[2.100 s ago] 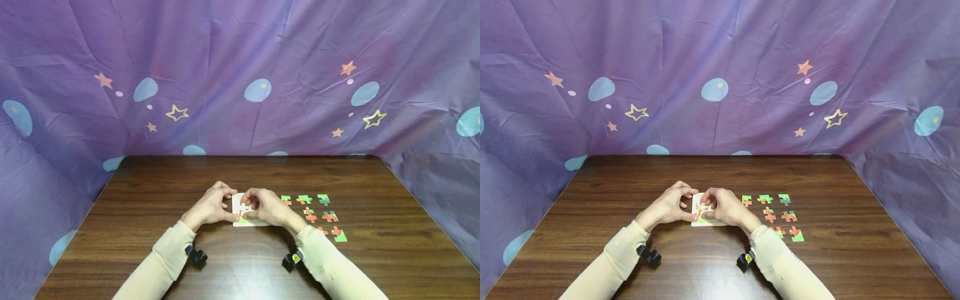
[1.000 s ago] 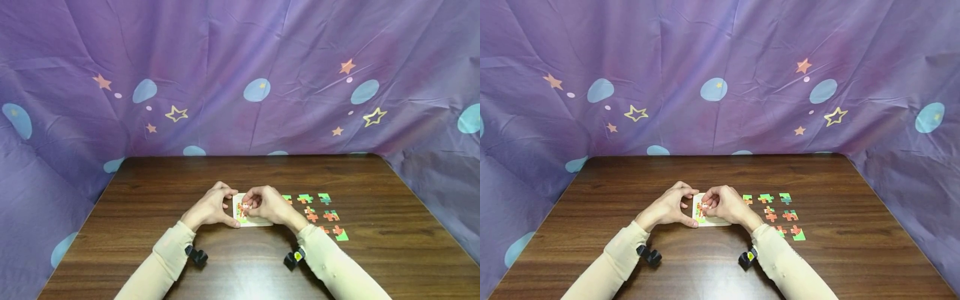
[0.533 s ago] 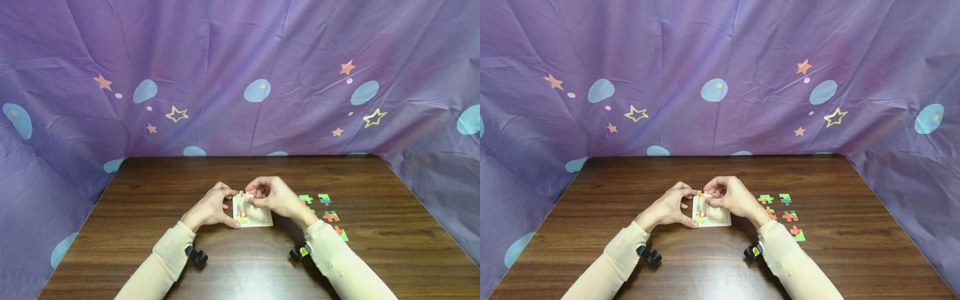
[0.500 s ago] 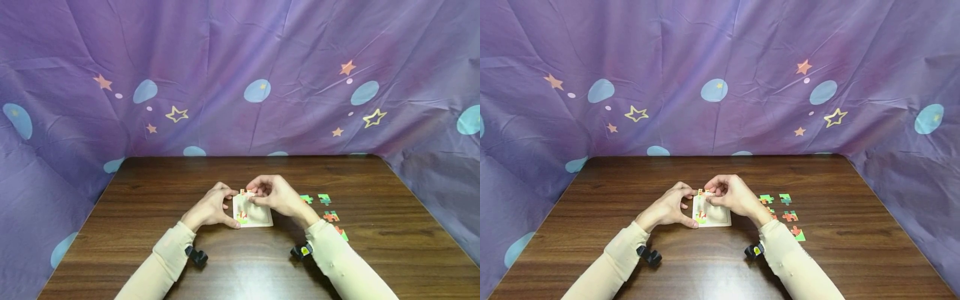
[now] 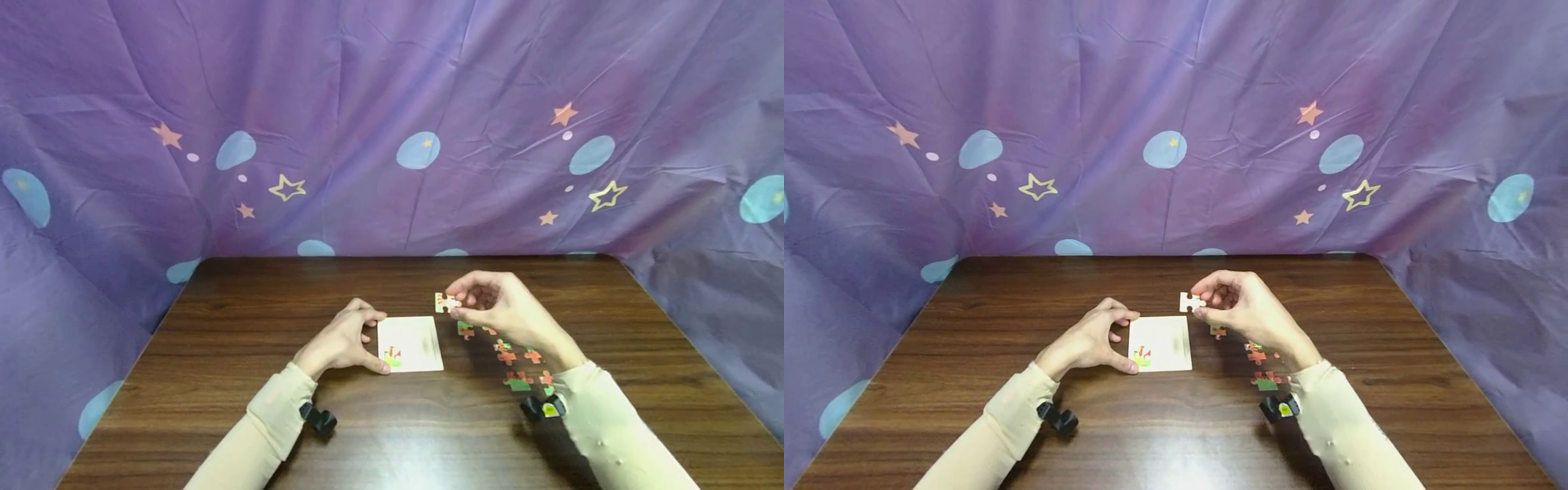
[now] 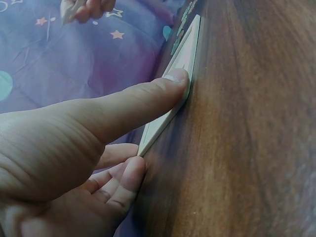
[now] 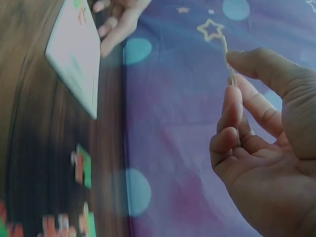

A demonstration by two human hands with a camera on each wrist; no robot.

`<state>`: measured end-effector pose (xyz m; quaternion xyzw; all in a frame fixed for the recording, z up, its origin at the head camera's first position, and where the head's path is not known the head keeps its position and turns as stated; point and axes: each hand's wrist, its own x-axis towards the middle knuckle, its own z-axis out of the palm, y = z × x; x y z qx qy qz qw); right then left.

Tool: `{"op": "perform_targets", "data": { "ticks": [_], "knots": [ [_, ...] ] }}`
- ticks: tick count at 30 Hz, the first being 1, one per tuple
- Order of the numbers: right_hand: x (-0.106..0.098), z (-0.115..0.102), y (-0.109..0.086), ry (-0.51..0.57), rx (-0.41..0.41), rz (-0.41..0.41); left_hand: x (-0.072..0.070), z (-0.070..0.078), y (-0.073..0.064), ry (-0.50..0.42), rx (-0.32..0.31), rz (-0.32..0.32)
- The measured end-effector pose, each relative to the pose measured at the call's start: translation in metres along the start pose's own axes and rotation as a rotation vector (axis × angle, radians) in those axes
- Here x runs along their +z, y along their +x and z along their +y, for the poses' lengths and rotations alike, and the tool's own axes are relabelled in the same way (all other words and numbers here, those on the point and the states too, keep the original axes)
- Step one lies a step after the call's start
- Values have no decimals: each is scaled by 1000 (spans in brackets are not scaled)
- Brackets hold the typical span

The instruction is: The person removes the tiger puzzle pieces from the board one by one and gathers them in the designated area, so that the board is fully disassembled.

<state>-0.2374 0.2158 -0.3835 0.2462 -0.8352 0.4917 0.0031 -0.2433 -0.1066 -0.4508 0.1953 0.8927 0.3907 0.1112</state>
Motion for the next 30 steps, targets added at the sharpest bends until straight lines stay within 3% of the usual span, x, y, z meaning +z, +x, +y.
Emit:
{"op": "perform_targets", "data": {
  "ticks": [9, 15, 23, 30],
  "knots": [
    [-24, 18, -32, -120, 40, 30, 0, -2, 0, 17, 7, 6],
    [-28, 34, -48, -118, 96, -48, 2, -1, 1, 24, 4, 9],
    [-18, 58, -52, -55, 161, -93, 2, -3, 1, 29, 5, 8],
    [-10, 65, -51, -100, 164, -129, 2, -3, 2, 13, 5, 2]
  ]
}}
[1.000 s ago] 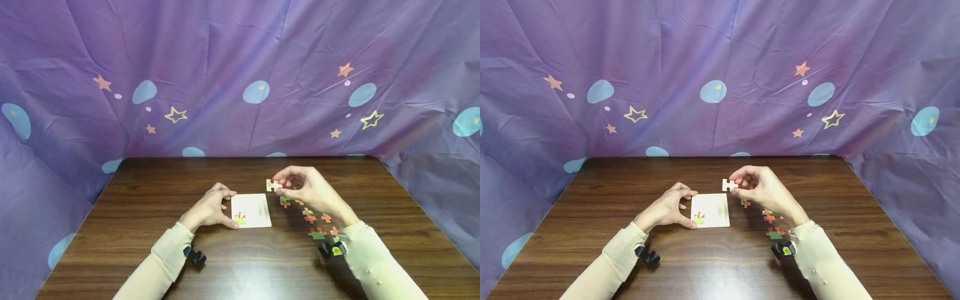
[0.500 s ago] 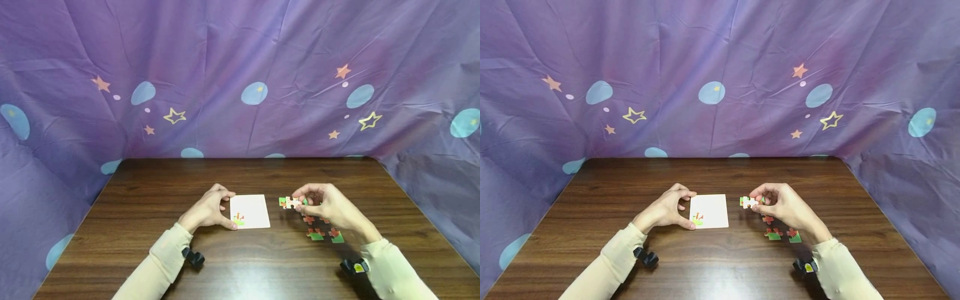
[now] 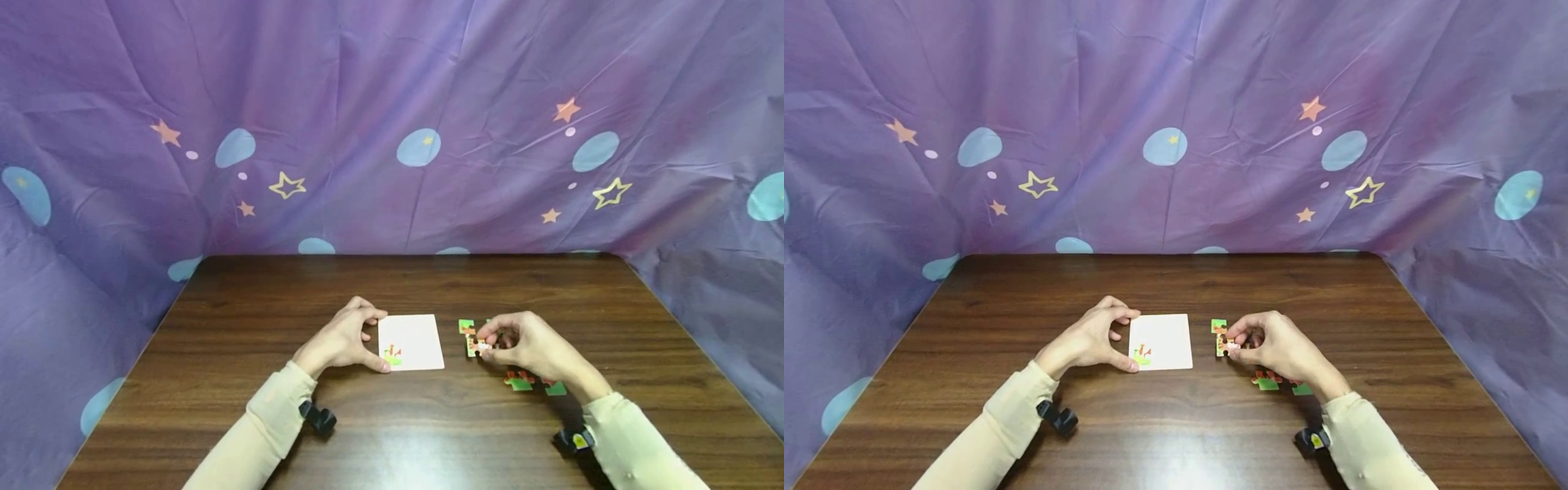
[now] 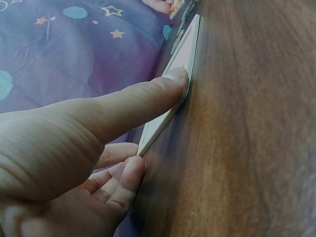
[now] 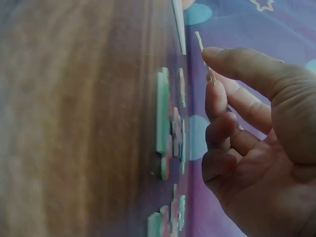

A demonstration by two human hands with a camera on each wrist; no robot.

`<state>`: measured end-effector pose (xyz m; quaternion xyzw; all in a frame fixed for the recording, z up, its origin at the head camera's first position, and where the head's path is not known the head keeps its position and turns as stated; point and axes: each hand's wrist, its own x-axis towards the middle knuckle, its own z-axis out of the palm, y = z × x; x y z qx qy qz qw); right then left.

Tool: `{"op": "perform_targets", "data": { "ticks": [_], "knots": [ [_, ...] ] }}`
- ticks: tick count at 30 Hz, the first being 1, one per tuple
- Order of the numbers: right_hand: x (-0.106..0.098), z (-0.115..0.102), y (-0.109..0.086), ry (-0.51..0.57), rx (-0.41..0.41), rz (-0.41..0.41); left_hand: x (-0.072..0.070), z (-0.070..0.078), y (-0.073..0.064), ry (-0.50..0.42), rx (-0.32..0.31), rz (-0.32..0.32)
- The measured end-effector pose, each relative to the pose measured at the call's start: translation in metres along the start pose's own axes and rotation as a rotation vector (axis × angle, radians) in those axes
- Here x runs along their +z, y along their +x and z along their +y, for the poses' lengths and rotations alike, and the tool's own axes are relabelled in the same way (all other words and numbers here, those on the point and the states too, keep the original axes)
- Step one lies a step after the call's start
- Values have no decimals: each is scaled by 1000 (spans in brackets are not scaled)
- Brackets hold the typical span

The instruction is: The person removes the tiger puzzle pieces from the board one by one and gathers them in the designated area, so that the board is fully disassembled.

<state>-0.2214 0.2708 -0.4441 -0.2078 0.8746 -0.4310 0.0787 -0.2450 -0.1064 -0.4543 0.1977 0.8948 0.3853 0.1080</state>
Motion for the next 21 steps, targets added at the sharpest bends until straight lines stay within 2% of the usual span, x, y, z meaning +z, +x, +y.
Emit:
{"op": "perform_targets", "data": {
  "ticks": [8, 21],
  "knots": [
    [5, 3, 2, -109, 1, -21, -1, 0, -1, -9, 0, -9],
    [4, 5, 2, -174, -8, 3, 0, 1, 0, -2, -23, -7]
  ]
}}
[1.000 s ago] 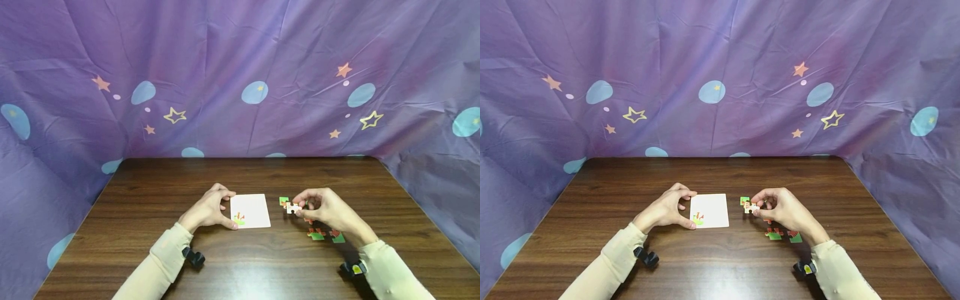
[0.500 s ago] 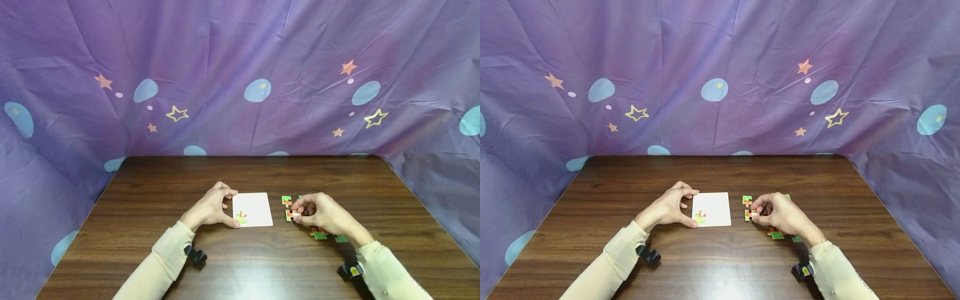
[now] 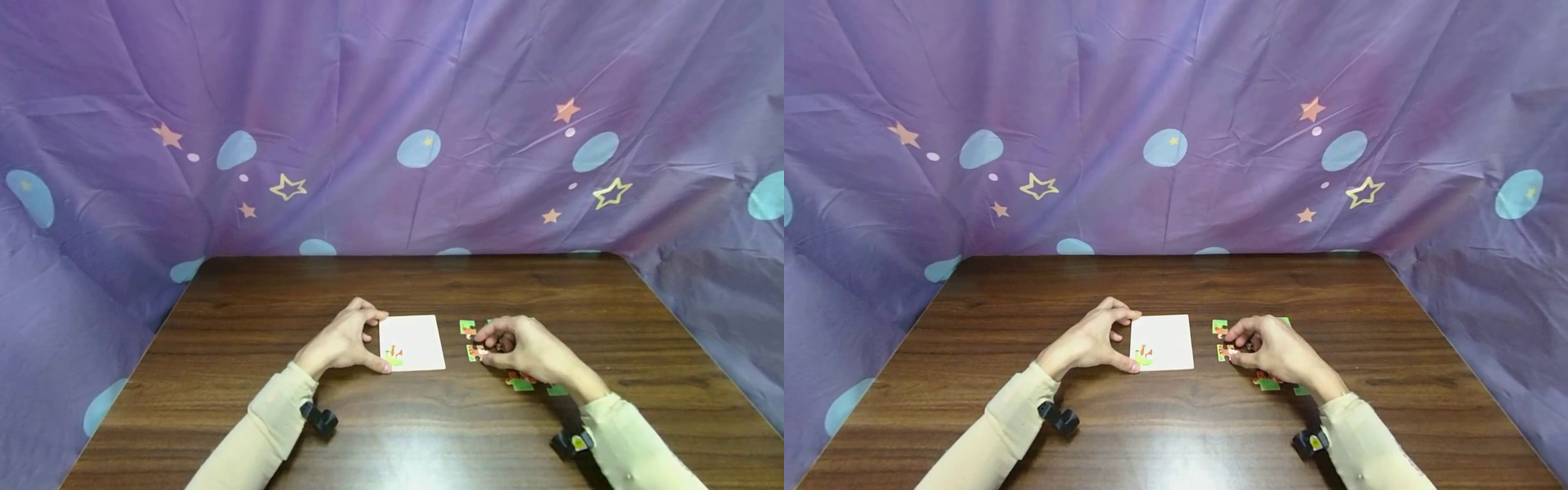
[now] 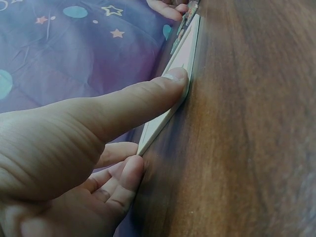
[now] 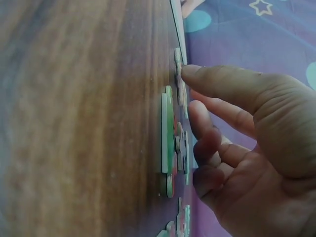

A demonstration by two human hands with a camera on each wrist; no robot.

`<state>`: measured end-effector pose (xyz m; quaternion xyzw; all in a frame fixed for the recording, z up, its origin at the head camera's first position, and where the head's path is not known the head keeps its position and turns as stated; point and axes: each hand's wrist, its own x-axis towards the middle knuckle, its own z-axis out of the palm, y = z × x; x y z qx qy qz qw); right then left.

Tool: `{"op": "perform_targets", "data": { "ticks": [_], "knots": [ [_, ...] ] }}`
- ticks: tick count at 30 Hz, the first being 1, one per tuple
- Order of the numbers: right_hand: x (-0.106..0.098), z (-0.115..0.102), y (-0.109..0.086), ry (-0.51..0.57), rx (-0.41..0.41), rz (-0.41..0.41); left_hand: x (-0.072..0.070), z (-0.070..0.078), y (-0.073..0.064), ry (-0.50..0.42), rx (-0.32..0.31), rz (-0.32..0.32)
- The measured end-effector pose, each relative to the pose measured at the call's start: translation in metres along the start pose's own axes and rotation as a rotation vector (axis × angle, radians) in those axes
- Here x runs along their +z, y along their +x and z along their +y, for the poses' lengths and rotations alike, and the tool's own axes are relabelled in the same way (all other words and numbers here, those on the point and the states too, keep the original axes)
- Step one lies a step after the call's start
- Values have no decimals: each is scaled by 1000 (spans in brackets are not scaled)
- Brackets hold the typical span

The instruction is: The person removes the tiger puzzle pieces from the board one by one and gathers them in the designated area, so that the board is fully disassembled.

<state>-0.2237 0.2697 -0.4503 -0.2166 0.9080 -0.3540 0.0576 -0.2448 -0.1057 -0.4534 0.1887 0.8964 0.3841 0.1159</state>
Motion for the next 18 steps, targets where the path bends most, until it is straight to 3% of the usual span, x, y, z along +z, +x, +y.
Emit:
{"op": "perform_targets", "data": {
  "ticks": [11, 18],
  "knots": [
    [-4, -2, -1, -14, 28, 21, -1, 1, 3, 21, 4, -3],
    [-9, -18, 6, -8, -49, 60, 1, 0, -2, 9, 17, -8]
  ]
}}
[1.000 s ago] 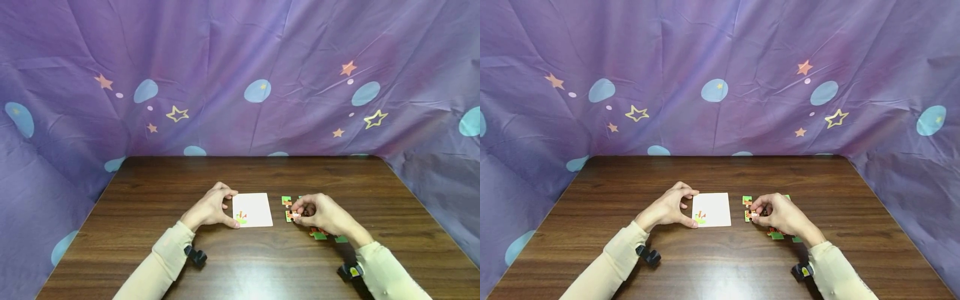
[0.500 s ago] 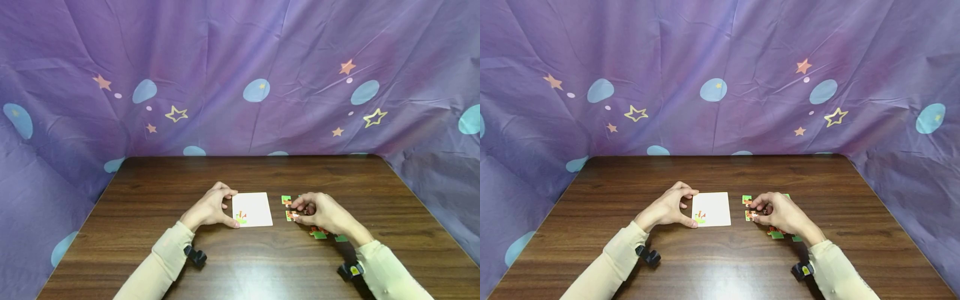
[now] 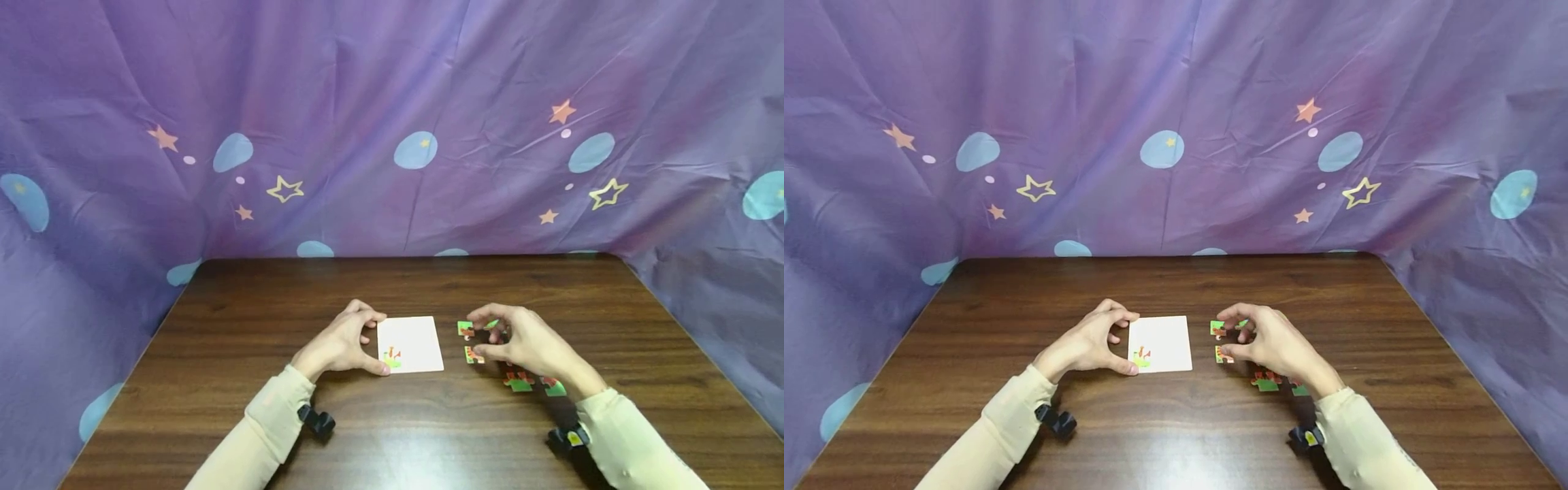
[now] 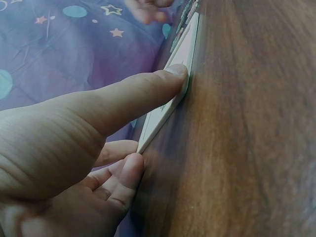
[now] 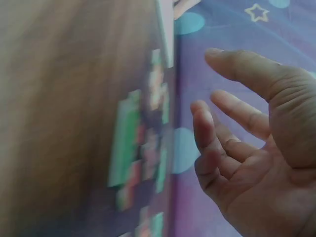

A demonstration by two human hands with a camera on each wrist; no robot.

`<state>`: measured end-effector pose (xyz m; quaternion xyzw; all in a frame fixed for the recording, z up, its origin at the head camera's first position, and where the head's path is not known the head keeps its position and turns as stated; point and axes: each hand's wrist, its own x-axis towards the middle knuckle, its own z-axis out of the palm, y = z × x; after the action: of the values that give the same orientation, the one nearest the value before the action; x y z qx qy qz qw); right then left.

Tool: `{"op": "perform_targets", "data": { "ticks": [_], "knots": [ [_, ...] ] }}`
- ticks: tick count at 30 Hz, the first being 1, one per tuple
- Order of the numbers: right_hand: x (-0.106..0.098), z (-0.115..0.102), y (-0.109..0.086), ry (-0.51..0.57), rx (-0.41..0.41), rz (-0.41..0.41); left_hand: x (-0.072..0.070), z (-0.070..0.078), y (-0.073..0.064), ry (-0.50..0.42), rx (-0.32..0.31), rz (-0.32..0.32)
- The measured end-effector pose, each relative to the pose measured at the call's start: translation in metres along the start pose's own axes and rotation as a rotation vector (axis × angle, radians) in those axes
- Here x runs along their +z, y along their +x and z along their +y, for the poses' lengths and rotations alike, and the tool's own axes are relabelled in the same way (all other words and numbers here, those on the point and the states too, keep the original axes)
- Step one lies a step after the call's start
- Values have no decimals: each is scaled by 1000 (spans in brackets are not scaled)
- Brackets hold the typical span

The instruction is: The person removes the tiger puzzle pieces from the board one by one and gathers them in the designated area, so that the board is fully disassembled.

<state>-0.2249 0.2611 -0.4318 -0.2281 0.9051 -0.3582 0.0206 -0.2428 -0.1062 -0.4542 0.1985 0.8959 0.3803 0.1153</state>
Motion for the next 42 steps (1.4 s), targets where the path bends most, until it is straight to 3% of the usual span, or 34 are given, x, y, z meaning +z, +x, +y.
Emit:
{"op": "perform_targets", "data": {
  "ticks": [8, 16, 23, 30, 42],
  "knots": [
    [2, -31, 21, 115, -79, 61, -1, -1, -2, 4, 4, 12],
    [26, -60, 42, 202, -111, 117, -1, -4, -4, -10, 11, 16],
    [58, -74, 54, 259, -144, 7, 1, -2, -3, -9, 17, 20],
    [83, -70, 58, 313, -128, -89, 1, 2, -2, -12, 26, 1],
    [97, -60, 59, 354, -88, -167, -1, 3, -3, -8, 34, 1]
  ]
}}
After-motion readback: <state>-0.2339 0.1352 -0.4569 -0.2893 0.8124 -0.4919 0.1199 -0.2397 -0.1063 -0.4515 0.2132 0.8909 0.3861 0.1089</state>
